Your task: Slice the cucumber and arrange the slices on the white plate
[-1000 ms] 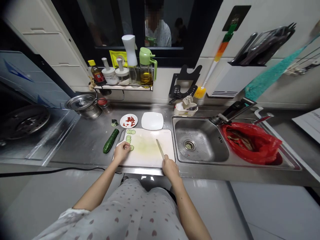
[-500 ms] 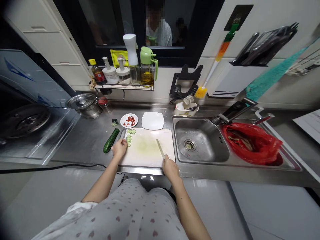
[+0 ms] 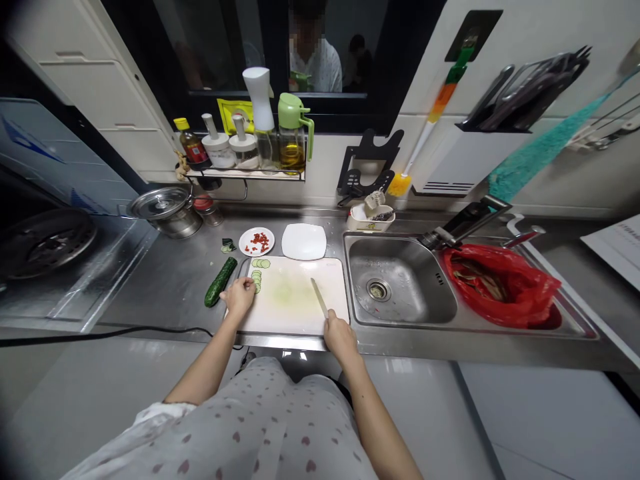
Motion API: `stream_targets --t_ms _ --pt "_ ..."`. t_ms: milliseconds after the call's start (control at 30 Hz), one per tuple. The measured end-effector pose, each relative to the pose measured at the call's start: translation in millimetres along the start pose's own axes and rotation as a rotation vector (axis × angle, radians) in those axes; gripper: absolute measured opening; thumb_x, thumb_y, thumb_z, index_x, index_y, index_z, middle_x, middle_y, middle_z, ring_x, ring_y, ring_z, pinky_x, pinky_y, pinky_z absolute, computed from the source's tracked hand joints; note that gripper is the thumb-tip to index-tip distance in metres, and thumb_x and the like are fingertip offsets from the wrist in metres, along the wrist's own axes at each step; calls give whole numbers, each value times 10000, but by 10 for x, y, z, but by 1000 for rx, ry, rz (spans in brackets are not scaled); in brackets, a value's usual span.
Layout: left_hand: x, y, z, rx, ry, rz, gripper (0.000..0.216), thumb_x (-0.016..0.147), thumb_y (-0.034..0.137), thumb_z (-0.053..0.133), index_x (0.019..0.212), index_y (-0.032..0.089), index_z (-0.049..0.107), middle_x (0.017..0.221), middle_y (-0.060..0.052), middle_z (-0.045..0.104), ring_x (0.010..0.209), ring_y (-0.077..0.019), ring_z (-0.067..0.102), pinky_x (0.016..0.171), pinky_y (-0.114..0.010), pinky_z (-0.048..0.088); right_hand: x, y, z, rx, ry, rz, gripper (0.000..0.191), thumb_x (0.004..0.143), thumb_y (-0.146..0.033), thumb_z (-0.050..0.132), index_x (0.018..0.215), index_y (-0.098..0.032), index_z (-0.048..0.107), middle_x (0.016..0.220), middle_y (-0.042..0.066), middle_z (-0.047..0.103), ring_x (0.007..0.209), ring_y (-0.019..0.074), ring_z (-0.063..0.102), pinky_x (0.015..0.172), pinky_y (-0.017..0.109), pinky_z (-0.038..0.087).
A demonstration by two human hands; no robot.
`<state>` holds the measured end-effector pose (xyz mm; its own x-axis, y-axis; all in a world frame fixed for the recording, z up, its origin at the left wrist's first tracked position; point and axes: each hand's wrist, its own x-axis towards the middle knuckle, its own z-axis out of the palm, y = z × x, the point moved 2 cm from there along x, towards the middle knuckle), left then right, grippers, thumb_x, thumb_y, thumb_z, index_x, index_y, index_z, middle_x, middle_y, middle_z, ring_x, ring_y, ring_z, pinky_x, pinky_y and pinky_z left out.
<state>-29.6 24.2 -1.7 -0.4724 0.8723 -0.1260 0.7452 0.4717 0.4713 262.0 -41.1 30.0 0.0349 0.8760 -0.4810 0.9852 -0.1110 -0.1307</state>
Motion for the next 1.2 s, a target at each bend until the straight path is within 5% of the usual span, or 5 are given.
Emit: stream_targets --t_ms 467,833,1200 --pt "472 480 114 84 2 49 350 844 352 545 1171 290 651 1182 -119 643 1120 -316 521 939 -475 288 8 8 31 -12 -9 1 283 1004 -275 286 1174 -177 491 979 143 695 944 235 665 733 290 390" --pt "532 484 177 175 3 150 272 851 259 521 1092 249 647 1161 -127 646 1125 -316 507 926 -451 270 -135 -93 -125 45 32 -21 275 1013 -304 292 1161 -198 498 981 105 708 900 204 659 667 262 320" --pt "504 481 151 -60 -91 70 270 823 193 512 1058 253 631 937 -54 724 986 -239 618 896 -392 335 -223 -185 -150 63 13 -53 253 1010 -286 307 1131 -198 511 963 99 707 875 204 654 633 271 277"
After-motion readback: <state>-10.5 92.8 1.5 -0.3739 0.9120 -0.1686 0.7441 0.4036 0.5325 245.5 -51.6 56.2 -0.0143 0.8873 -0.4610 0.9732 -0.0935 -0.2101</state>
